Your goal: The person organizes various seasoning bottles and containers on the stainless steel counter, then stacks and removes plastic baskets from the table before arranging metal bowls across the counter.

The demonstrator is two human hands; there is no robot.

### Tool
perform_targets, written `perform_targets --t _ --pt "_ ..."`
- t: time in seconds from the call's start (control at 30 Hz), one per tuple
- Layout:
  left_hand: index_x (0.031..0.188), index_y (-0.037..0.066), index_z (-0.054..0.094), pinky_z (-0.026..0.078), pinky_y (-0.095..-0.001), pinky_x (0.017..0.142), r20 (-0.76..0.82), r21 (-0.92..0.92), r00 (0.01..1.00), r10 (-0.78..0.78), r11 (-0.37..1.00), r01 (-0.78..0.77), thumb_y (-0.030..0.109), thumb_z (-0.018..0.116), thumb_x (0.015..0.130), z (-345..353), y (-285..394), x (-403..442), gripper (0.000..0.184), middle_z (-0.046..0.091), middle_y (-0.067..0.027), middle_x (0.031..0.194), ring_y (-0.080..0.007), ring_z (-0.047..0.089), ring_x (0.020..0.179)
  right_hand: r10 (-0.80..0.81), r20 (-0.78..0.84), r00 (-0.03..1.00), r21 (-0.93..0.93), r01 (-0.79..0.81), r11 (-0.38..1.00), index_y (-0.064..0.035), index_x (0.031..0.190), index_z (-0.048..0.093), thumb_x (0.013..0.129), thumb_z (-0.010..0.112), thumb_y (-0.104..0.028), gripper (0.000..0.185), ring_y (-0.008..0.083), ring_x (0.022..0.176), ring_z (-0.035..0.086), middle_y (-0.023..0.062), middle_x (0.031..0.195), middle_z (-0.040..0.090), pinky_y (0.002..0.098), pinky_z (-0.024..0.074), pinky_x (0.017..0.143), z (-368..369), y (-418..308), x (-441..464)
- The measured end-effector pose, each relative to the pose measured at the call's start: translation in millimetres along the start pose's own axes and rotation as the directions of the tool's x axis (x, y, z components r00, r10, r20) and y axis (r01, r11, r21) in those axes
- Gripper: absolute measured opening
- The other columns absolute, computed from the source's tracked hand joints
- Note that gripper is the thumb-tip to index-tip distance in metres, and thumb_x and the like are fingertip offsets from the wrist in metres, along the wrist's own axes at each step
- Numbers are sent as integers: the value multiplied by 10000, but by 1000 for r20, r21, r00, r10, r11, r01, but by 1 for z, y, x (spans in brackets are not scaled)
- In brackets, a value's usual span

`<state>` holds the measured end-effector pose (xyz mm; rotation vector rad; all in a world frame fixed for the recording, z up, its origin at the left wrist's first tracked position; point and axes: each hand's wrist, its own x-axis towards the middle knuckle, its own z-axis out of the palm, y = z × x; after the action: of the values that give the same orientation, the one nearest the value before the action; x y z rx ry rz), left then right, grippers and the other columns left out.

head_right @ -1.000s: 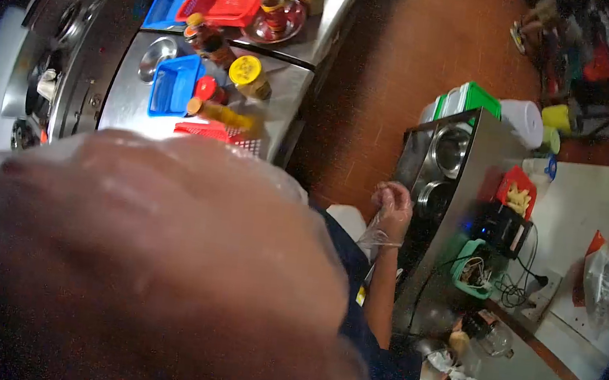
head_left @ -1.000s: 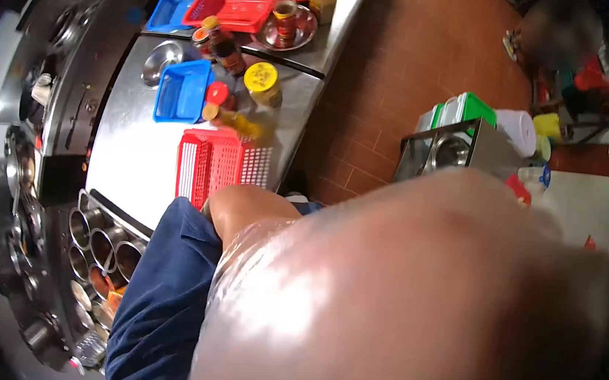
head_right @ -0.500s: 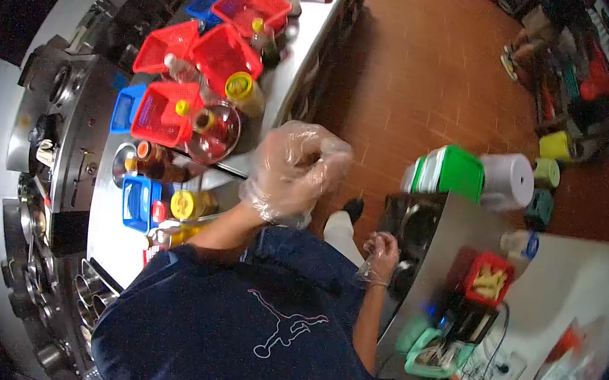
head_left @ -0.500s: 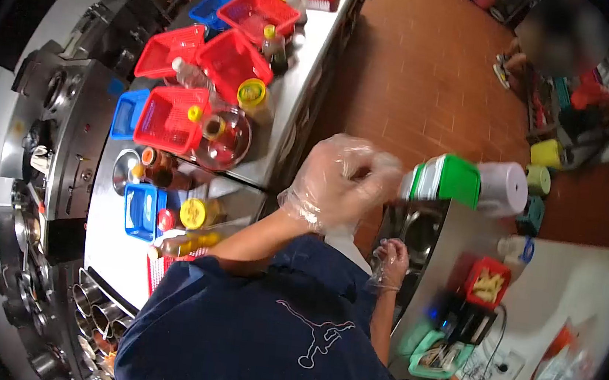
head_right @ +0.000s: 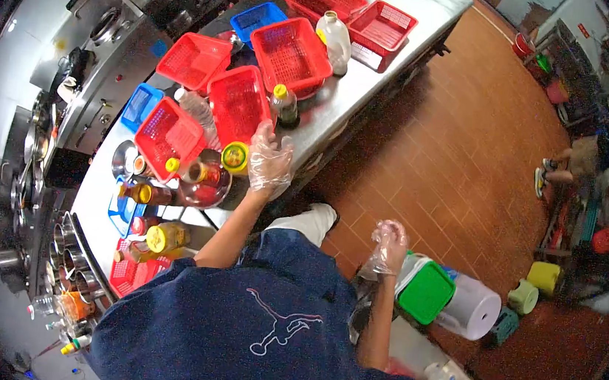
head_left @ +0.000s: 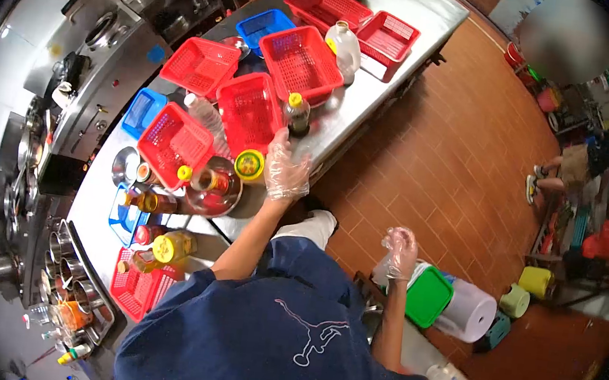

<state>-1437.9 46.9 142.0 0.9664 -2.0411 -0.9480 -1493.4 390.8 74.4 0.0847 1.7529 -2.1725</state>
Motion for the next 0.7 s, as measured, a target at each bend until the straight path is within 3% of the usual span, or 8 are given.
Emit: perform_targets --t 0.03,0.17,0.2,0.3,0.53,0.6,0.67,0.7 --pt "1435 -22 405 468 -436 1015 27 -32 999 25 999 -24 228 772 794 9 -6 13 780 533 -247 1344 -377 571 1190 7 17 1000 -5 -7 1000 -21 1084 609 969 625 -51 120 134 787 616 96 966 676 281 531 679 8 0 23" --pt "1450 -48 379 438 -438 1084 -186 147 981 64 988 -37 293 778 814 52 -8 59 825 477 -280 1416 -409 511 1282 59 15 998 -102 -57 993 -23 1083 613 975 622 -71 119 133 822 623 82 968 681 278 535 695 50 -29 83" --pt "1439 -34 399 440 -437 1079 -195 211 979 56 977 -14 309 793 801 60 -8 66 824 481 -277 1413 -411 502 1292 48 22 999 -116 -45 992 -23 1083 613 975 622 -71 119 133 822 623 82 968 681 278 535 695 59 -36 101" --pt "1438 -14 402 444 -443 1067 -164 72 983 -76 993 89 312 809 786 68 -2 81 835 489 -261 1411 -405 502 1294 40 216 976 -58 -28 998 -33 1099 613 971 654 -108 154 160 837 635 80 989 661 307 559 709 72 -36 153" --pt "1410 18 433 483 -439 1007 -229 89 968 -104 988 127 258 857 737 83 -18 80 832 554 -196 1335 -369 582 1188 47 446 894 -137 16 990 -70 1183 578 934 677 -53 269 93 774 561 47 1019 634 239 480 664 166 -106 273" --pt "1382 24 457 494 -426 994 -244 22 967 -79 996 87 186 884 699 88 -20 77 822 566 -189 1292 -362 589 1169 -12 526 850 -184 128 975 -65 1232 558 885 738 -80 392 127 833 582 62 1074 620 270 507 708 189 -106 328" --pt "1348 41 456 483 -453 999 -270 71 962 -43 995 65 167 892 678 91 -13 72 810 568 -222 1237 -411 567 1162 -59 569 821 -408 344 846 -43 1282 539 841 767 -92 498 188 984 601 92 1186 598 322 538 790 217 -110 380" --pt "1337 42 461 487 -450 994 -275 53 961 -22 998 38 161 890 678 92 -12 69 795 568 -213 1230 -403 571 1158 -117 645 755 -318 404 858 -28 1322 516 811 777 -94 577 223 1072 583 112 1241 582 347 527 861 229 -100 415"
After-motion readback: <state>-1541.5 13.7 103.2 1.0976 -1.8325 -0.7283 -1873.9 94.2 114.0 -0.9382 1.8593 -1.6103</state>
